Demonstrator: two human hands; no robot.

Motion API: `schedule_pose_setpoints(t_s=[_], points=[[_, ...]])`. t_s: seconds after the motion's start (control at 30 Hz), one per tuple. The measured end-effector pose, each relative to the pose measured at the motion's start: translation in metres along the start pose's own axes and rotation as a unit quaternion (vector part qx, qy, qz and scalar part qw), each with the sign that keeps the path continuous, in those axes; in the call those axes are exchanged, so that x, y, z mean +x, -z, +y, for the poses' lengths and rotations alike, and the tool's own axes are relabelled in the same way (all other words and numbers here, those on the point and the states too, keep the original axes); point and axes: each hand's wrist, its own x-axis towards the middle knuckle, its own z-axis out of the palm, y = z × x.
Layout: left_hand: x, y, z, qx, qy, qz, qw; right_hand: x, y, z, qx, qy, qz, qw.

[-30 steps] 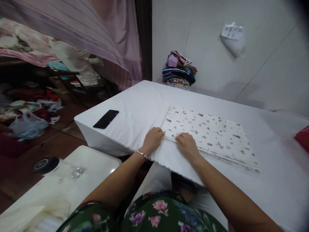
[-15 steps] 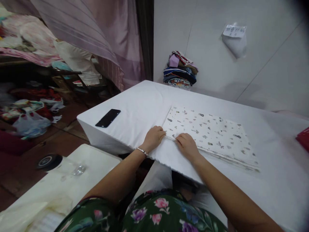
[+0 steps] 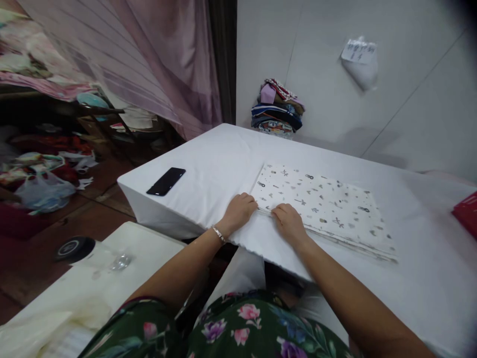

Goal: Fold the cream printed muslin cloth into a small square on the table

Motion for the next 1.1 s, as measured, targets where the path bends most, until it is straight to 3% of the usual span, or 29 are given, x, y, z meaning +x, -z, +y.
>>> schedule_pose_setpoints(t_s=[0.3, 0.47, 0.6, 0.77, 0.9, 1.1], points=[[-0.006, 0.007, 0.004, -0.025, -0.026, -0.002, 0.999, 0.0, 0.001, 0.0, -0.02, 0.026, -0.022, 0.999], [0.003, 0.0, 0.011, -0.053, -0.045, -0.017, 0.997, 0.001, 0.002, -0.001, -0.026, 0.024, -0.027, 0.999], [0.007, -0.003, 0.01, -0.068, -0.032, -0.022, 0.997, -0.012, 0.024, 0.015, 0.0, 0.015, -0.018, 1.0], [0.007, -0.003, 0.009, -0.092, -0.024, -0.018, 0.995, -0.053, 0.065, 0.054, 0.003, -0.059, 0.025, 0.998], [0.016, -0.002, 0.024, -0.111, -0.023, -0.009, 0.994, -0.074, 0.073, 0.069, 0.002, -0.091, 0.024, 0.996], [0.044, -0.003, 0.061, -0.134, -0.074, -0.026, 0.988, -0.077, 0.061, 0.065, -0.014, -0.069, 0.026, 0.997]])
